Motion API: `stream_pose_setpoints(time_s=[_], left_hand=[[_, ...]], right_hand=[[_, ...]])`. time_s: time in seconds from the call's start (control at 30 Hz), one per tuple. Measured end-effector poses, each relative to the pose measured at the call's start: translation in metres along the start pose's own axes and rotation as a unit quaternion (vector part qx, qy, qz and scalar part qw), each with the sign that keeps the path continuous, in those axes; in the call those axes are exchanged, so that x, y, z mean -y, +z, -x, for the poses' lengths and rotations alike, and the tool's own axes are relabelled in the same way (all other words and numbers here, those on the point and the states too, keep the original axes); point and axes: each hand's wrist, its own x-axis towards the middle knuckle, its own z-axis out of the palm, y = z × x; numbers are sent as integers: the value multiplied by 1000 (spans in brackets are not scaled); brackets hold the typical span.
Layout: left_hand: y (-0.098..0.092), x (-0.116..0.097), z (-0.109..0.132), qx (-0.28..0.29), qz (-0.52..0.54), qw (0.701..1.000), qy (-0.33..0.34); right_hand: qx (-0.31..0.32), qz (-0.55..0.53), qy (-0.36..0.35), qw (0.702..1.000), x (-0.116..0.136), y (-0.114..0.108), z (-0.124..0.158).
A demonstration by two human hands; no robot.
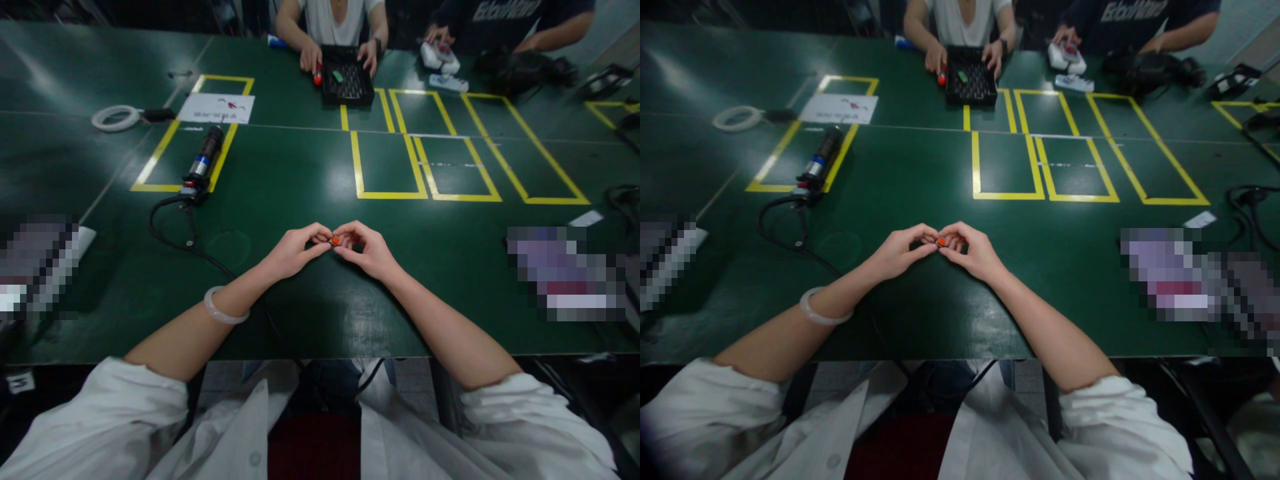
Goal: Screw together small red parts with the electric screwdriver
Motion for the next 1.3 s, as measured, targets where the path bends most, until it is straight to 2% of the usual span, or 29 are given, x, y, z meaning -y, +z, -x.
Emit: stream_pose_setpoints(time_s=[0.17, 0.27, 0.43, 0.57, 0.77, 0.93, 1.2, 1.3], left_hand=[[0, -4, 0, -1, -5, 1000, -4], [0, -6, 0, 0, -16, 1000, -14], [1, -6, 1, 18, -14, 999, -24], [2, -5, 1, 22, -12, 999, -21], [2, -7, 1, 19, -12, 1000, -18], [0, -10, 1, -31, -36, 999, -12], [3, -10, 4, -57, -166, 982, 65], [-3, -11, 5, -54, -189, 977, 82]], right_hand=[[-7, 14, 2, 1000, -1, -1, 0], [-11, -9, 37, 999, -4, -1, -1], [29, -107, 117, 987, -5, -1, -3], [43, -118, 132, 983, -2, -1, -3], [42, -119, 136, 983, -2, -1, -3], [21, -100, 104, 989, -8, 0, -2], [4, -16, 58, 998, -10, -1, -2], [-2, 29, 49, 998, -9, -3, -2]])
